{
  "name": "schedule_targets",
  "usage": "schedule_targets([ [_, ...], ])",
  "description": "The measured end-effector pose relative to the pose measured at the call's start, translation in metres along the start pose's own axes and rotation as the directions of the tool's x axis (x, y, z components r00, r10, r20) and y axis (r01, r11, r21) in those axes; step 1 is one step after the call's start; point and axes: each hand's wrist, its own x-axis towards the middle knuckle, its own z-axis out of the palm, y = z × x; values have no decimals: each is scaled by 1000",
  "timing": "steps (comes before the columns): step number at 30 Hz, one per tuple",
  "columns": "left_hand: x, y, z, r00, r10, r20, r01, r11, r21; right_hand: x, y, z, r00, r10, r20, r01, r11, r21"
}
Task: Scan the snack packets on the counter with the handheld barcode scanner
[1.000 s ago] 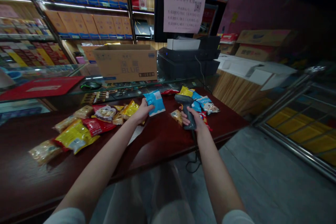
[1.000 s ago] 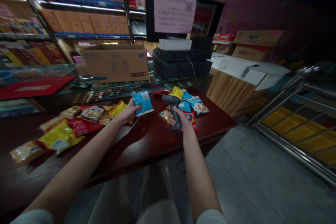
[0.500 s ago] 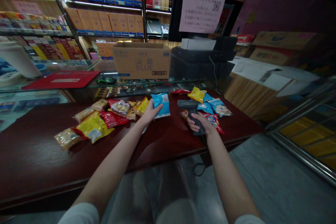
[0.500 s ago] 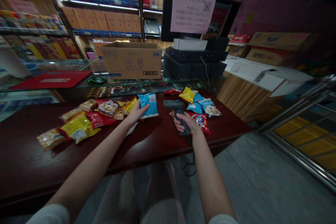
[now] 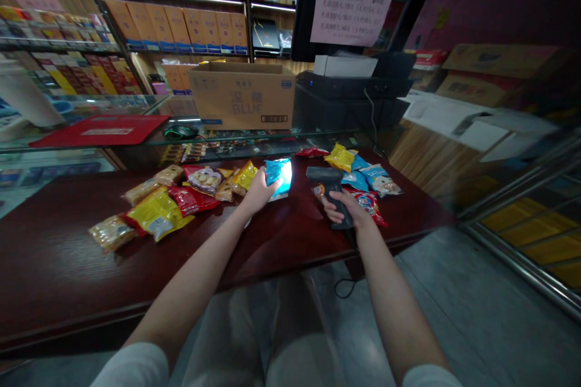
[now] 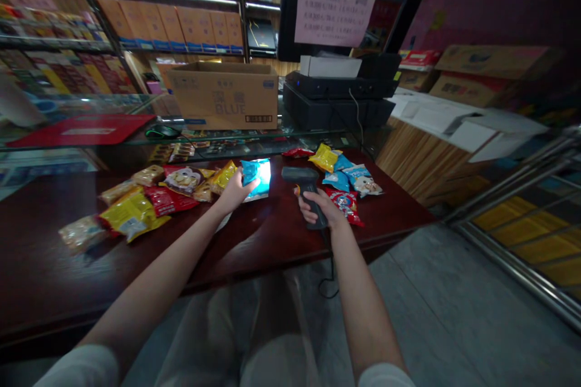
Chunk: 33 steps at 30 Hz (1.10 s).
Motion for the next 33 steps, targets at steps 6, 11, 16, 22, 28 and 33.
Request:
schedule_targets([
  [6,9,-2,-44,982,-73,-174,139,902,409,1,-2,-6,999,-22,-26,23,999,45],
  [11,6,-1,-72,920,14,-393,261,724,638,1,-2,-7,1000,-13,-27,14,999,45],
  [16,-4,8,-56,937,325,-129,-89,578,811,1,-2,-7,999,-23,-34,24,998,57],
  [22,-14,7,-18,952,188,242,-302,444,843,1,-3,-6,999,-28,-21,29,998,47],
  [28,-18,7,-26,993,78,88,-114,455,883,0,-2,-7,999,-35,-31,36,998,43],
  [33,-12,-1,-35,993,75,89,-113,422,900,0,-2,-7,999,-49,-14,50,997,63],
])
